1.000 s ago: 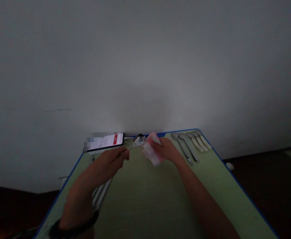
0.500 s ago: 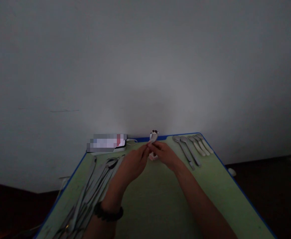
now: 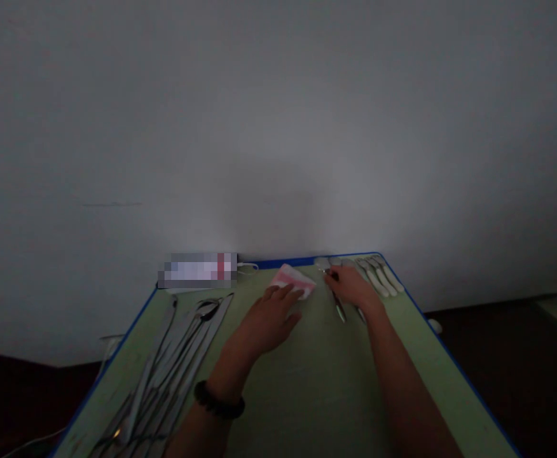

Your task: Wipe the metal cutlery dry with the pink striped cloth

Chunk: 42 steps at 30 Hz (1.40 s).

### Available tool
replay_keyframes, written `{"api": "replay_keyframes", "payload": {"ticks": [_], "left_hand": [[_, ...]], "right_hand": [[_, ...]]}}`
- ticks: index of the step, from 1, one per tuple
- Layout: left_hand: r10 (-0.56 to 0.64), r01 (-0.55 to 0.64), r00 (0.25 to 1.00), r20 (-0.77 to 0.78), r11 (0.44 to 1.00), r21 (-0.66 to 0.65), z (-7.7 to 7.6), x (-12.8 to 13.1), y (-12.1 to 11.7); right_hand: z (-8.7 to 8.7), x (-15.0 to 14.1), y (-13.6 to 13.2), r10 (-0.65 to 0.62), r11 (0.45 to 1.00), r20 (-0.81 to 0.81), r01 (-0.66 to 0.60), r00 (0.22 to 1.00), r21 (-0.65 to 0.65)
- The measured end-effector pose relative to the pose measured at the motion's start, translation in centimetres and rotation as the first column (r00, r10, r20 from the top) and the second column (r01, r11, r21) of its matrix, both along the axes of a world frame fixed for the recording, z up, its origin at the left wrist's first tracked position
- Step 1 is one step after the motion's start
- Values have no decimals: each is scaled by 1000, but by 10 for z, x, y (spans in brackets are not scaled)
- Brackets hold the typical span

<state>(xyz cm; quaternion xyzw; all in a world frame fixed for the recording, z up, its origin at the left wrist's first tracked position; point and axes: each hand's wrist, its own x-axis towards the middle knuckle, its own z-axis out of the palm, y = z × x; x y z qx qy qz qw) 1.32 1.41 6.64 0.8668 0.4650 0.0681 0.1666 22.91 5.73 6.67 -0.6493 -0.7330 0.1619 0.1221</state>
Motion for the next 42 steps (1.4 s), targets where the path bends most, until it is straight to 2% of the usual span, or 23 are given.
{"api": "replay_keyframes", "payload": {"ticks": [1,3,6,9,18,24,31,42], "left_hand": [[-17,17,1000,-23,999,-30,-3,0,0],[-58,54,997,-54,997,-63,-7,1,0],[-94,85,992,-80,990,-109,-7,0,0],[-67,56,993,-98,992,-113,-5,-3,0],[-7,-12,985,-175,994,-107,4,-9,-2],[2,-22,987,-161,992,-124,5,-11,-1],[-44,25,991,-126,989,-149,3,-16,5],[-41,28,996,-85,988,-151,2,-17,4]], "right_hand": [[-7,-2,1,2,998,84,2,996,-56],[-20,-10,3,-2,994,138,16,990,-107],[-33,-19,7,-27,991,162,48,986,-125],[-37,-19,9,-71,989,177,92,982,-116],[-37,-3,12,-184,970,202,211,962,-123],[-33,3,11,-193,964,216,226,957,-140],[-29,5,9,-231,951,227,269,946,-152],[-21,7,3,-221,949,224,263,949,-175]]}}
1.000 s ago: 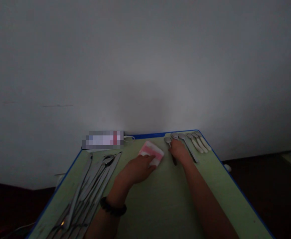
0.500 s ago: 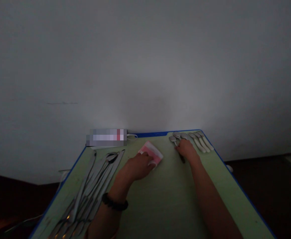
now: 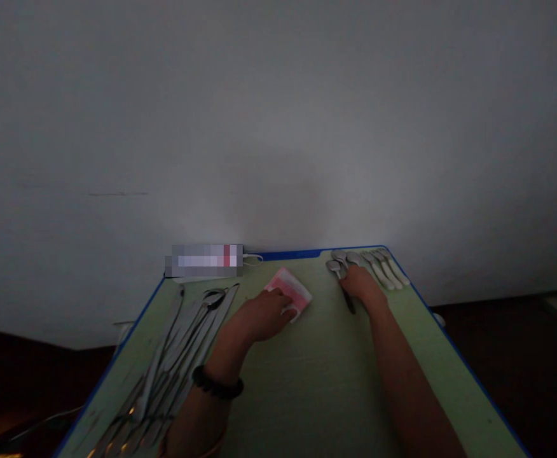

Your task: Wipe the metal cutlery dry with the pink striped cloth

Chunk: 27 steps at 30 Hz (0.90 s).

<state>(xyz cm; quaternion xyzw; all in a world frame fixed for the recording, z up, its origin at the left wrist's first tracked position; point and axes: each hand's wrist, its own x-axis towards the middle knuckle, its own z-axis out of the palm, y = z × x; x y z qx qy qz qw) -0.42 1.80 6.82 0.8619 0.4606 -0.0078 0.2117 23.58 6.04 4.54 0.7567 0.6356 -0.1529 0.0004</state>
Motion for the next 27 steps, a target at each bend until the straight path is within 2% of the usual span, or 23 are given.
{"api": "replay_keyframes", "payload": {"ticks": [6,11,14,17,20,22,24,27], "left_hand": [[-27,28,1000,14,1000,-2,3,1,1],[-8,8,1000,29,1000,-2,9,0,0],[102,-102,995,7,994,32,11,-7,-1],[247,-243,968,-43,966,86,8,-29,-1],[371,-361,922,-113,928,94,2,-67,0],[428,-422,890,-160,904,71,-2,-93,2],[459,-461,869,-185,887,33,-5,-116,6],[512,-515,841,-173,856,31,-8,-139,11]], "right_hand": [[9,1,1,4,999,-21,-3,1000,37],[22,-14,-5,206,970,-122,-186,971,155],[26,-33,-13,299,953,-238,-275,924,128],[24,-55,-22,339,920,-415,-391,844,-43],[16,-76,-28,414,844,-408,-511,814,-164],[10,-86,-30,481,827,-317,-543,818,-147],[5,-92,-32,514,832,-251,-548,820,-85],[0,-94,-32,518,838,-236,-543,822,-50]]}}
